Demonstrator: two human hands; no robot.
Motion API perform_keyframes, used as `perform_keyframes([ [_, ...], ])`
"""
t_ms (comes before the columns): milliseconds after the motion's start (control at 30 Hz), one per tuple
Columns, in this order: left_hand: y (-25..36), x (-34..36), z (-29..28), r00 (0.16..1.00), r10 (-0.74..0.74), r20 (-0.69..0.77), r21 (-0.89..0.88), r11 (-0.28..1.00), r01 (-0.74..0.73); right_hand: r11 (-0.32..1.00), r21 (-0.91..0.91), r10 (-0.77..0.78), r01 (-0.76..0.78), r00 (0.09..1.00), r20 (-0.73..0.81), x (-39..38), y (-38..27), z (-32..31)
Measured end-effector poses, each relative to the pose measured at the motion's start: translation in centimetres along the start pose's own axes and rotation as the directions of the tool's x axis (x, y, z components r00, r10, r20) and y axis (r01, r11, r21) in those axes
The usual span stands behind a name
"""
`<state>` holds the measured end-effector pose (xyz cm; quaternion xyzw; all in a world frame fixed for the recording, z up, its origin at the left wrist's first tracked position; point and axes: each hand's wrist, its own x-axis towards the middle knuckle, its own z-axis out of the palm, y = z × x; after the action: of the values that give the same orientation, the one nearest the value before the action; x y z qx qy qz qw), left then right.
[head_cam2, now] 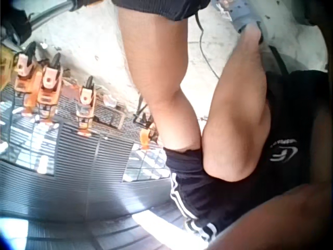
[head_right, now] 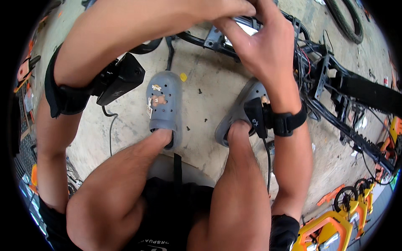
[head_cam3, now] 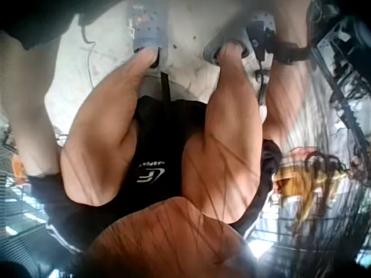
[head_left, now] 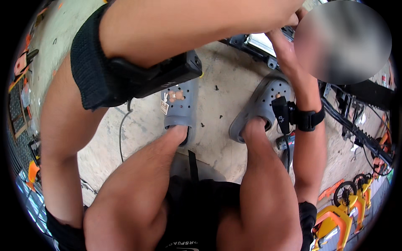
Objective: The person assembles a component by joining two plastic pieces by hand and then uses a screwdriver to secure a plate onto a motorcycle chassis.
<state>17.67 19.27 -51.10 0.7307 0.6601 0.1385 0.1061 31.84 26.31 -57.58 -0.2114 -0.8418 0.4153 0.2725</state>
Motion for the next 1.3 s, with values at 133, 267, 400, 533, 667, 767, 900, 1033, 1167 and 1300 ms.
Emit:
perform_keyframes([
  [133,0.3,-0.3,-0.2,1.000,-0.009,-0.010,-0.043,0.999,0.008,0.956,0.279,0.070,-0.086,0.995,0.067,0.8,0.2,-0.8],
  [267,0.4,-1.3,-0.6,0.999,-0.036,-0.016,-0.042,0.998,0.036,0.844,0.507,0.102,-0.175,0.980,0.169,0.7,0.8,-1.5],
  [400,-0.2,-1.2,0.6,0.999,-0.008,-0.038,-0.086,0.996,0.004,0.985,0.167,0.034,-0.031,0.999,-0.014,-1.4,5.8,-1.4],
  [533,0.0,-0.3,0.9,0.998,-0.031,-0.052,-0.083,0.996,0.026,0.999,0.036,0.014,-0.011,0.995,-0.095,-1.3,4.9,-0.8],
  [667,0.1,0.2,1.1,0.994,-0.083,-0.068,-0.102,0.992,0.076,0.930,0.341,0.106,-0.137,0.988,0.109,-0.8,2.8,-0.2],
  [767,0.0,0.7,1.1,0.991,-0.108,-0.079,-0.132,0.986,0.097,0.956,0.251,0.153,-0.155,0.988,0.028,-0.7,3.1,-0.2],
  [900,-0.2,0.3,0.8,0.985,-0.151,-0.083,-0.179,0.975,0.134,0.996,-0.090,0.002,-0.020,0.982,-0.190,-0.5,3.5,0.7],
  [1033,-0.4,0.5,0.7,0.978,-0.192,-0.081,-0.222,0.960,0.170,0.989,0.150,0.002,-0.002,1.000,0.000,0.0,3.0,-0.7],
  [1167,-0.2,0.1,-0.2,0.971,-0.225,-0.084,-0.245,0.949,0.198,0.977,0.208,0.046,-0.049,0.999,0.018,-0.3,3.1,-0.5],
  [1300,-0.3,-0.2,-0.1,0.972,-0.215,-0.092,-0.257,0.948,0.186,0.997,0.075,-0.008,0.011,0.999,-0.045,-0.3,3.3,0.2],
])
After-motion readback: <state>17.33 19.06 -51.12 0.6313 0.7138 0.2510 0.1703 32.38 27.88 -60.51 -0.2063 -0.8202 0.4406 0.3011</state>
